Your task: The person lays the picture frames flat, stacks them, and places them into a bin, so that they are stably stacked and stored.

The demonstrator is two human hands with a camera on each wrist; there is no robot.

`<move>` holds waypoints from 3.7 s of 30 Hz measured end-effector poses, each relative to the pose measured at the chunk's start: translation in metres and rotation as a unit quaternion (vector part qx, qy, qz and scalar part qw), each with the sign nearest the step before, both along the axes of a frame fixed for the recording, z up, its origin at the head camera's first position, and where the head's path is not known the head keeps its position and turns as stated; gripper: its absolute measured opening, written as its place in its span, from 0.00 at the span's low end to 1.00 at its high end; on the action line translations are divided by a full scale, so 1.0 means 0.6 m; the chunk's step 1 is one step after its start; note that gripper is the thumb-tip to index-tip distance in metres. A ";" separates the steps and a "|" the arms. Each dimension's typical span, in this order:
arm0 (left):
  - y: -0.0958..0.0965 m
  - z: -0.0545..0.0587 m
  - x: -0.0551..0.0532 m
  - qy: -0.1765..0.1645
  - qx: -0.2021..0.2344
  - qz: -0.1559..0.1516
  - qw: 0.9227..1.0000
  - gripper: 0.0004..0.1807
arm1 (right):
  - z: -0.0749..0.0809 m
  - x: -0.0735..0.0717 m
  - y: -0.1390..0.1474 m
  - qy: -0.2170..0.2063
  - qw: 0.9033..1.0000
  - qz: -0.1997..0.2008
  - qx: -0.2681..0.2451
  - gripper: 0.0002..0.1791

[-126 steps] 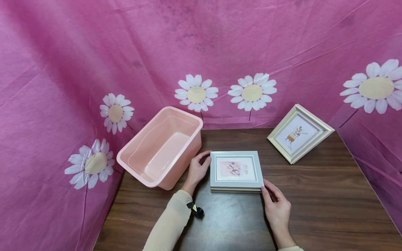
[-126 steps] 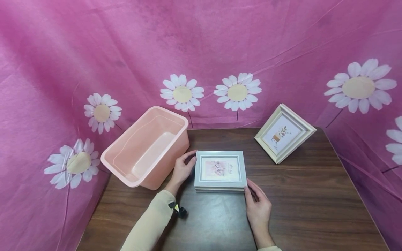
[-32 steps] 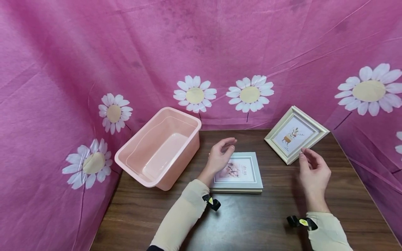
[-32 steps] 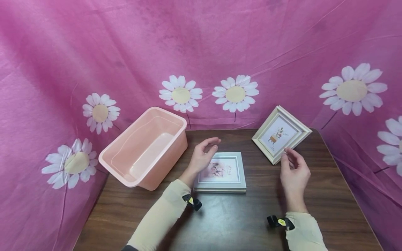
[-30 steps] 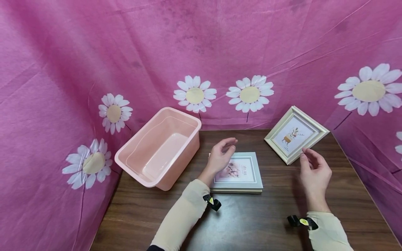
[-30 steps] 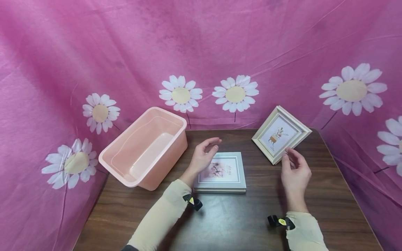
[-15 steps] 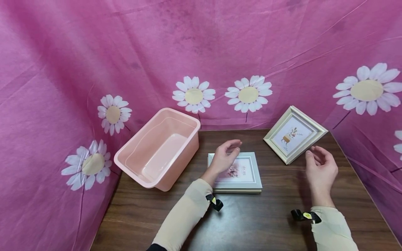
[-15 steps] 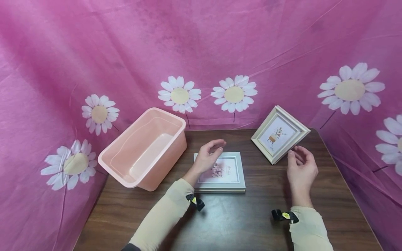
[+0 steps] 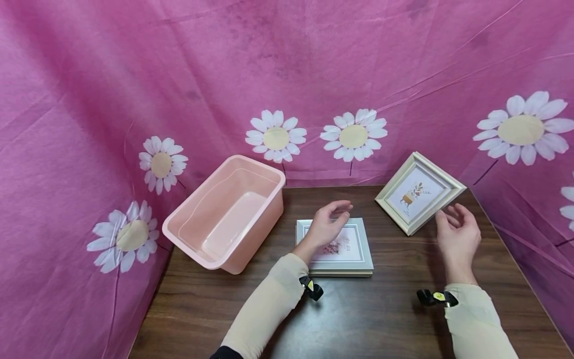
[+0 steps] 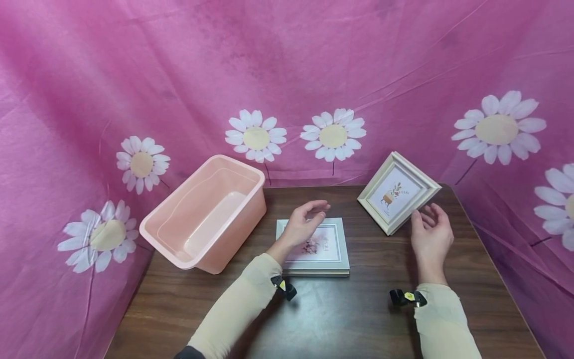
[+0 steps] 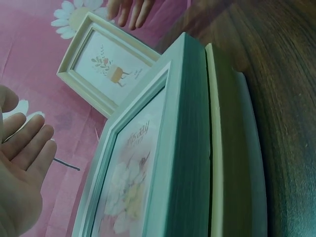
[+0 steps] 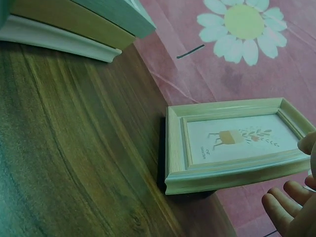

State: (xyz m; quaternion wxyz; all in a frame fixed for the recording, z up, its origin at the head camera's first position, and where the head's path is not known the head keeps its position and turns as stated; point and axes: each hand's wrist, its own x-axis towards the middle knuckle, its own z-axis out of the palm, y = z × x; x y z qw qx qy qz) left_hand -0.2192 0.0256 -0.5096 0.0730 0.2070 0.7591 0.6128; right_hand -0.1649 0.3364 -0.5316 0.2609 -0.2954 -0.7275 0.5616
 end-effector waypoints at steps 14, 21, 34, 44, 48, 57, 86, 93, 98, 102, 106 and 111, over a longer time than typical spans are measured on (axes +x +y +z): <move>0.007 -0.003 -0.006 0.000 -0.010 -0.008 1.000 0.21 | 0.001 -0.030 0.008 -0.036 0.999 0.009 0.038 0.30; 0.007 -0.004 -0.005 -0.002 -0.009 -0.010 1.000 0.20 | 0.002 -0.034 0.010 -0.036 0.998 0.000 0.052 0.28; 0.003 -0.001 -0.010 -0.005 -0.015 -0.005 1.000 0.21 | 0.005 -0.032 0.006 -0.005 1.000 -0.016 0.023 0.16; 0.003 0.008 -0.015 -0.013 -0.011 -0.004 1.000 0.21 | 0.025 -0.019 0.001 0.035 0.999 -0.014 -0.002 0.18; 0.004 0.011 -0.017 -0.011 -0.011 -0.004 1.000 0.21 | 0.038 -0.011 -0.003 0.055 0.998 -0.013 -0.005 0.19; 0.007 0.017 -0.018 -0.002 -0.013 -0.006 1.000 0.20 | 0.061 0.007 -0.010 0.092 0.996 -0.003 -0.019 0.21; 0.021 0.032 -0.022 0.004 -0.003 -0.013 1.000 0.21 | 0.120 0.053 -0.028 0.168 0.985 0.010 -0.044 0.18; 0.023 0.037 -0.024 0.004 0.007 -0.010 1.000 0.21 | 0.129 0.061 -0.039 0.162 0.986 0.016 -0.038 0.18; 0.023 0.040 -0.026 0.002 0.021 -0.013 1.000 0.21 | 0.132 0.065 -0.045 0.173 0.983 0.029 -0.047 0.19; 0.022 0.042 -0.027 0.001 0.037 -0.021 0.999 0.21 | 0.135 0.067 -0.050 0.172 0.984 0.037 -0.039 0.20; 0.022 0.042 -0.029 0.002 0.040 -0.022 0.999 0.21 | 0.139 0.067 -0.056 0.172 0.984 0.044 -0.035 0.21; 0.020 0.041 -0.029 -0.003 0.042 -0.022 0.999 0.22 | 0.141 0.067 -0.065 0.170 0.983 0.059 -0.025 0.21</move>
